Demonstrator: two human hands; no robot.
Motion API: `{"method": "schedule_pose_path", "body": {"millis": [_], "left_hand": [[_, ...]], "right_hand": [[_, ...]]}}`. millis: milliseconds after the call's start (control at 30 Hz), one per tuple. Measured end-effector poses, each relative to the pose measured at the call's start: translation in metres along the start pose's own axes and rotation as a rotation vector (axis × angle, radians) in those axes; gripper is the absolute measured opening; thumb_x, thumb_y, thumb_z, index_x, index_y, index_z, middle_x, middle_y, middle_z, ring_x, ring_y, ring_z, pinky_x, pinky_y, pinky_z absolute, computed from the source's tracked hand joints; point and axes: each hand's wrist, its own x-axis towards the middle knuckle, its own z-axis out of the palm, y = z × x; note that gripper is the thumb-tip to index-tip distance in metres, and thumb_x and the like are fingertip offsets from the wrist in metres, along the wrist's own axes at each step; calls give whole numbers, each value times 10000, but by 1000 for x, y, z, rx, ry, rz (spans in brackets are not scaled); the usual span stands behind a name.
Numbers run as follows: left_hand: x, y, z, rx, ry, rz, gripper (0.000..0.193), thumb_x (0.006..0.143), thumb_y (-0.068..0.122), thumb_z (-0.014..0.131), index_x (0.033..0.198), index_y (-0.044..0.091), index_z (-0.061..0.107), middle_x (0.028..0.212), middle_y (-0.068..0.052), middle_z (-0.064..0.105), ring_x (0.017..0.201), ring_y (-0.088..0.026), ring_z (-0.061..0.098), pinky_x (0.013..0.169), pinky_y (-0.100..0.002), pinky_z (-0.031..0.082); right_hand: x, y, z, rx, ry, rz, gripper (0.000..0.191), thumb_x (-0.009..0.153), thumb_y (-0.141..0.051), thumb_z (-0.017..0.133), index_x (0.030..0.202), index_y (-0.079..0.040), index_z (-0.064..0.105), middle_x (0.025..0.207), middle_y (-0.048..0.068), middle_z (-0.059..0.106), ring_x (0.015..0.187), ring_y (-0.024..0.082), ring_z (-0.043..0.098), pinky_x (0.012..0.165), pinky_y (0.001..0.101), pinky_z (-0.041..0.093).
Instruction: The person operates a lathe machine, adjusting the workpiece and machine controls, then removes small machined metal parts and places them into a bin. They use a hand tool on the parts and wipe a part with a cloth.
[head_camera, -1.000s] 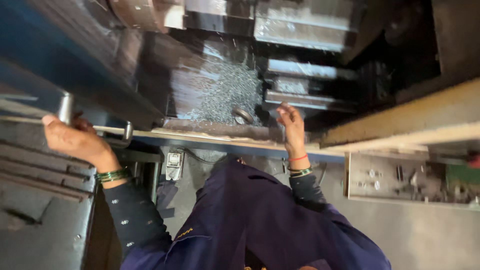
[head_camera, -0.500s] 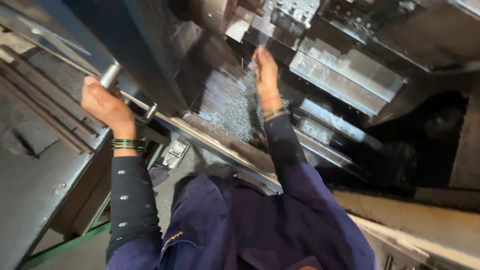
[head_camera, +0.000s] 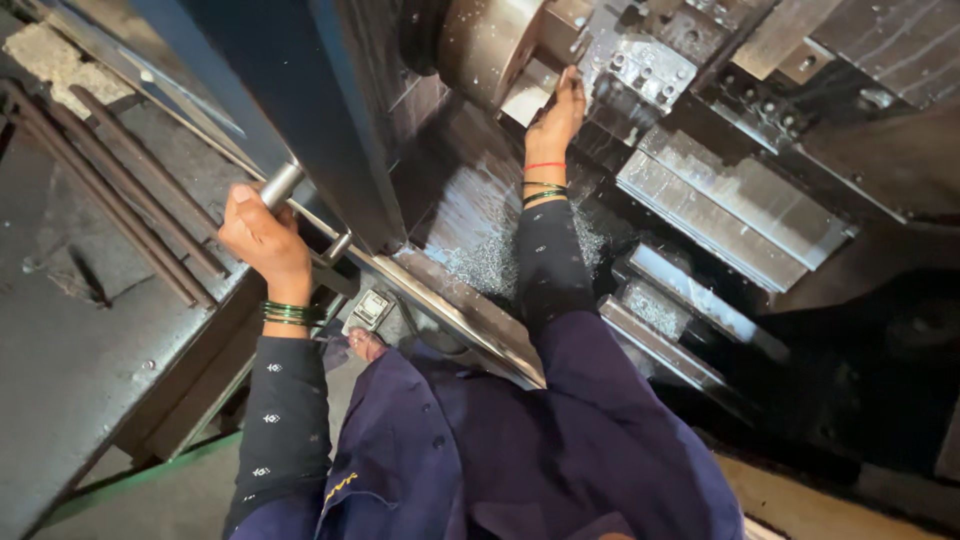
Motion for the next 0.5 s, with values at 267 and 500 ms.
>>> {"method": "schedule_pose_path", "body": {"millis": [267,500], "left_hand": [[-1,4,-1,-8,23,-23,477,1141,320,370,839,-1,551,618,-18,490,539,-98,471,499,-273,354],[-1,2,-2,100,41,24,501,1135,329,364,832,-5,580,600,-32,515,526,-114,504,496,-287,373]], "right_hand": [[7,16,2,-22,142,-209,370,934,-187,762,1201,63,711,1105,92,721,1022,172,628,951,341,486],[15,16,-8,-163,295,-244,404,941,-282,748,1019,114,723,985,147,719,909,218,636,831,405,525]]}}
